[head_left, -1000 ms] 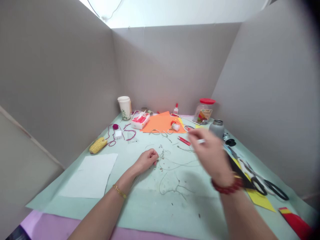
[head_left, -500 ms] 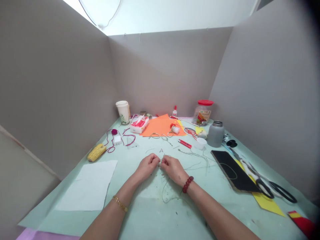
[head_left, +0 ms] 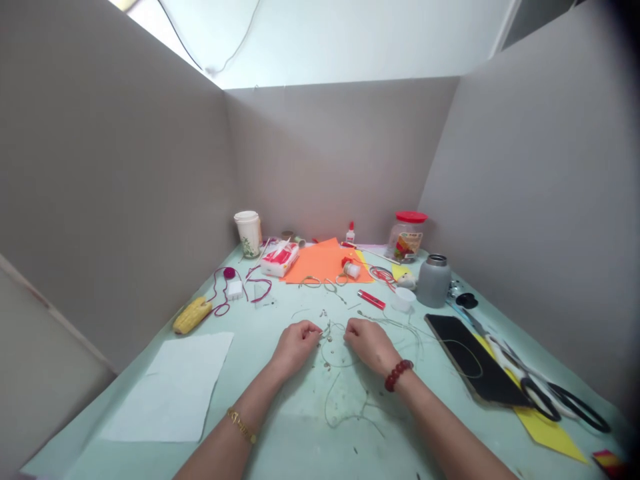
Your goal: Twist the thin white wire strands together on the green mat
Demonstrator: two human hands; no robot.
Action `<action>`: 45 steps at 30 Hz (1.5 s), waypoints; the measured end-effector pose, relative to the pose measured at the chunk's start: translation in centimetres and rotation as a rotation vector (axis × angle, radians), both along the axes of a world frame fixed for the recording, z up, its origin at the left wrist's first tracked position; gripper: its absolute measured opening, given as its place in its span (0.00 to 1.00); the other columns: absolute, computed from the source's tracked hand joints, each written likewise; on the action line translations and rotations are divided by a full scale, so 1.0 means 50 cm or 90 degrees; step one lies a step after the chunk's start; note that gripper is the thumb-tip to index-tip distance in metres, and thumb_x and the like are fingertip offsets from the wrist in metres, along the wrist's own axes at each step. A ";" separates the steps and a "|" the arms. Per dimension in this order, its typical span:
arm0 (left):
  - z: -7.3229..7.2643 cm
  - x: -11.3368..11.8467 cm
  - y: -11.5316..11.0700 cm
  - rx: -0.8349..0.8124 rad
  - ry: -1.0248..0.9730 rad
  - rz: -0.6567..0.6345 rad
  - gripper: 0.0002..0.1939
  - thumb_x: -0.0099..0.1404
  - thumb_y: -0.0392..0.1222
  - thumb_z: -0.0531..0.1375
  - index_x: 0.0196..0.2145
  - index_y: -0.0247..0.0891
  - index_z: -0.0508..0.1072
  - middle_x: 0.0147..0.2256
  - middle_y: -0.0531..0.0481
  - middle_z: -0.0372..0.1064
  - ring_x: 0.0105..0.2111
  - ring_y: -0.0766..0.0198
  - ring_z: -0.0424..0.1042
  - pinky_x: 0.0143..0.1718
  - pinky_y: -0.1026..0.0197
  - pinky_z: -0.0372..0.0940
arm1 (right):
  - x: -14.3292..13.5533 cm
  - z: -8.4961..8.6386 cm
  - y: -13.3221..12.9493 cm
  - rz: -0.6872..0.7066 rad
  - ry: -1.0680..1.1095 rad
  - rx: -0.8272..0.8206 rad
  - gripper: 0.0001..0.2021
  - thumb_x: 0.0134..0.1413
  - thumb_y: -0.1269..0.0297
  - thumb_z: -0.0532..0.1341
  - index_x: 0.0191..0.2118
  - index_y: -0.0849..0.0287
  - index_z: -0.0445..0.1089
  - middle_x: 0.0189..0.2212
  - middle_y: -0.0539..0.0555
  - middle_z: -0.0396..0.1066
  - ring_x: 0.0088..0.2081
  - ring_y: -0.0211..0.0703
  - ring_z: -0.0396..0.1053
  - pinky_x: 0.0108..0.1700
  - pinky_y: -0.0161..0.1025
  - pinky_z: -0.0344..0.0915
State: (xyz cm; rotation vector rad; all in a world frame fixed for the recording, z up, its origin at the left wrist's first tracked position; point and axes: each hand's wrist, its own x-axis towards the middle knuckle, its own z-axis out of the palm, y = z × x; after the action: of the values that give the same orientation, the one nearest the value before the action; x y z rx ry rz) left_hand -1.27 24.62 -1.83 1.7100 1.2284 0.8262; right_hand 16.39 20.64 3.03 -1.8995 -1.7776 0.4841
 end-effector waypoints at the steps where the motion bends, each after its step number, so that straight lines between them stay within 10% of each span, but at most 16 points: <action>1: -0.002 0.000 0.002 0.001 0.004 0.000 0.14 0.56 0.47 0.53 0.32 0.36 0.74 0.21 0.52 0.64 0.21 0.69 0.57 0.24 0.67 0.50 | 0.001 0.003 -0.002 0.003 -0.018 -0.010 0.08 0.42 0.73 0.53 0.18 0.59 0.62 0.19 0.51 0.65 0.24 0.37 0.58 0.26 0.34 0.47; 9: -0.003 0.002 0.001 0.038 0.029 -0.002 0.14 0.57 0.45 0.52 0.34 0.37 0.74 0.20 0.53 0.63 0.22 0.68 0.57 0.24 0.67 0.49 | -0.025 0.036 -0.017 -0.002 -0.120 0.126 0.05 0.44 0.71 0.56 0.22 0.59 0.66 0.29 0.57 0.68 0.36 0.46 0.60 0.34 0.37 0.51; 20: 0.007 0.006 -0.009 0.086 0.101 0.012 0.13 0.58 0.43 0.49 0.30 0.38 0.72 0.23 0.52 0.66 0.24 0.67 0.61 0.26 0.66 0.51 | -0.076 -0.044 0.021 -0.021 0.085 0.045 0.07 0.41 0.71 0.55 0.17 0.59 0.60 0.18 0.51 0.65 0.23 0.37 0.58 0.26 0.33 0.50; 30: 0.100 0.022 0.019 0.090 0.354 -0.099 0.19 0.63 0.45 0.41 0.30 0.37 0.69 0.31 0.47 0.70 0.31 0.63 0.66 0.32 0.63 0.56 | -0.056 -0.037 0.014 0.011 0.254 -0.077 0.04 0.41 0.71 0.54 0.21 0.60 0.61 0.11 0.44 0.57 0.14 0.31 0.54 0.19 0.30 0.48; 36: 0.069 0.049 0.031 -0.093 0.250 -0.110 0.22 0.63 0.48 0.38 0.26 0.35 0.66 0.20 0.49 0.65 0.19 0.65 0.63 0.24 0.63 0.56 | -0.054 -0.033 0.015 0.031 0.224 -0.063 0.05 0.42 0.73 0.54 0.20 0.60 0.61 0.12 0.45 0.59 0.15 0.30 0.54 0.20 0.30 0.49; 45: 0.045 0.028 0.025 -0.003 0.206 -0.062 0.14 0.59 0.49 0.45 0.26 0.37 0.61 0.25 0.54 0.62 0.26 0.67 0.58 0.26 0.66 0.52 | -0.052 -0.017 0.011 -0.020 0.387 -0.185 0.03 0.44 0.70 0.53 0.24 0.58 0.60 0.11 0.45 0.58 0.13 0.34 0.57 0.15 0.30 0.52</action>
State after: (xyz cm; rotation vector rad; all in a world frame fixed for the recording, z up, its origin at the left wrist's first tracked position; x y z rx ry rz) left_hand 0.14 25.89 0.42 1.9363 1.3440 0.5000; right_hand 13.79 21.19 2.20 -1.6974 -1.3233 1.2133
